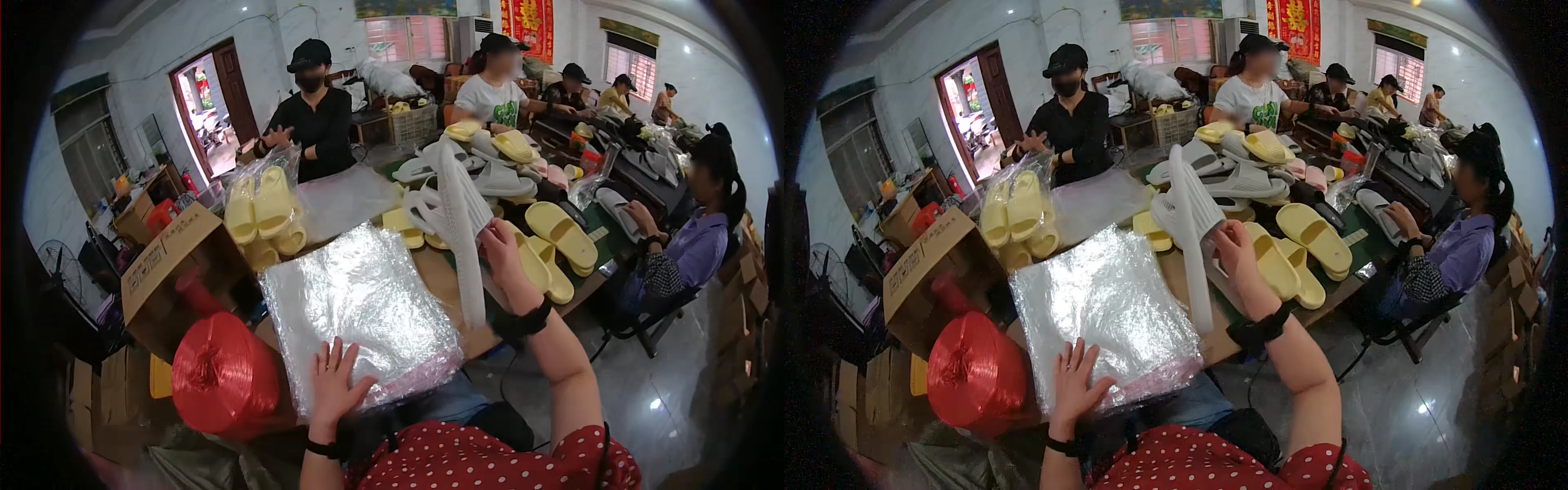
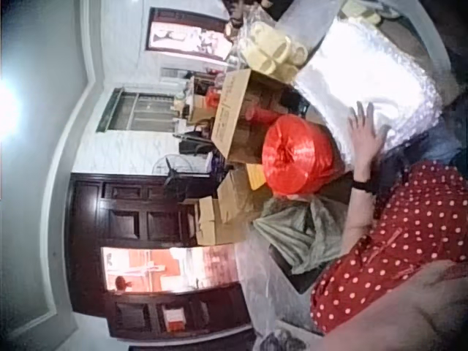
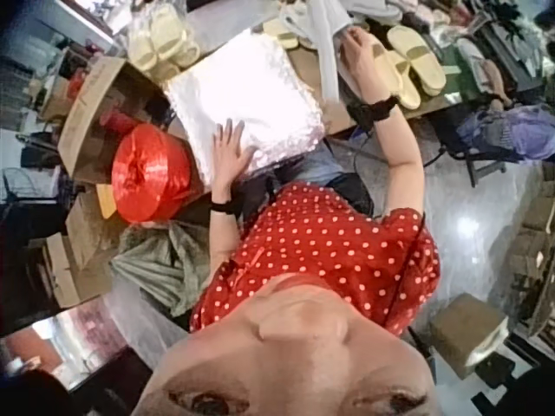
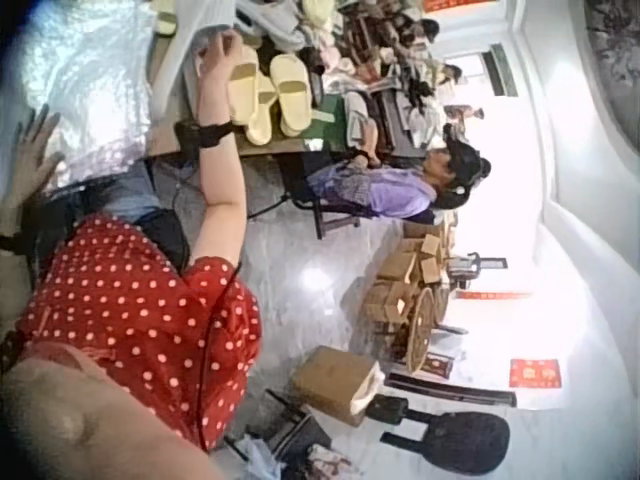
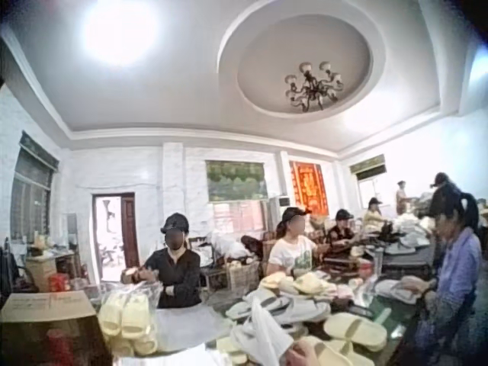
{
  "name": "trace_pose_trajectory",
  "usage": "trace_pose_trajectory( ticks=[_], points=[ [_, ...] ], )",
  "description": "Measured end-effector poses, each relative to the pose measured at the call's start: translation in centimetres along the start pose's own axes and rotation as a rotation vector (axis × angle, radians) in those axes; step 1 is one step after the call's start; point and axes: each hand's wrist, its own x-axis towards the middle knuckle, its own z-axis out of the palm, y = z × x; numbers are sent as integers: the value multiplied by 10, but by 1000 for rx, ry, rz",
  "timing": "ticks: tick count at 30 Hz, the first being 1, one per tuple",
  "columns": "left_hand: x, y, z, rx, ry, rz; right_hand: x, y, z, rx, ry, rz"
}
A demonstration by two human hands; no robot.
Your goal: The recorder packages pairs of slippers into plastic bags in a workshop setting with other workers.
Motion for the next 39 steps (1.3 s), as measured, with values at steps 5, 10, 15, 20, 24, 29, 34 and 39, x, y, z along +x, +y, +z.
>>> trace_pose_trajectory(
  ticks=[5, 10, 15, 20, 24, 29, 34, 39],
  points=[
    [-2, -2, -3, 17, -35, -47, -38, 18, 100, -109, -252, -79],
    [0, -14, 7, 24, -22, 0, -87, 68, 152, -548, -367, -155],
    [-4, -19, 13, -113, 90, 43, -110, 105, 134, -877, -635, -173],
    [-7, -21, 15, -134, 71, -7, -108, 80, 118, -1189, -642, -263],
    [-4, -14, 6, -183, 42, -40, -103, 97, 123, -1259, -843, -527],
    [-5, -26, 20, -37, 23, -36, -76, 109, 150, -1180, -936, -446],
    [-6, -24, 16, -127, -12, -40, -82, 114, 172, -1282, -962, -510],
    [0, -8, 3, -134, 4, -60, -74, 143, 160, -1193, -953, -541]
  ],
)
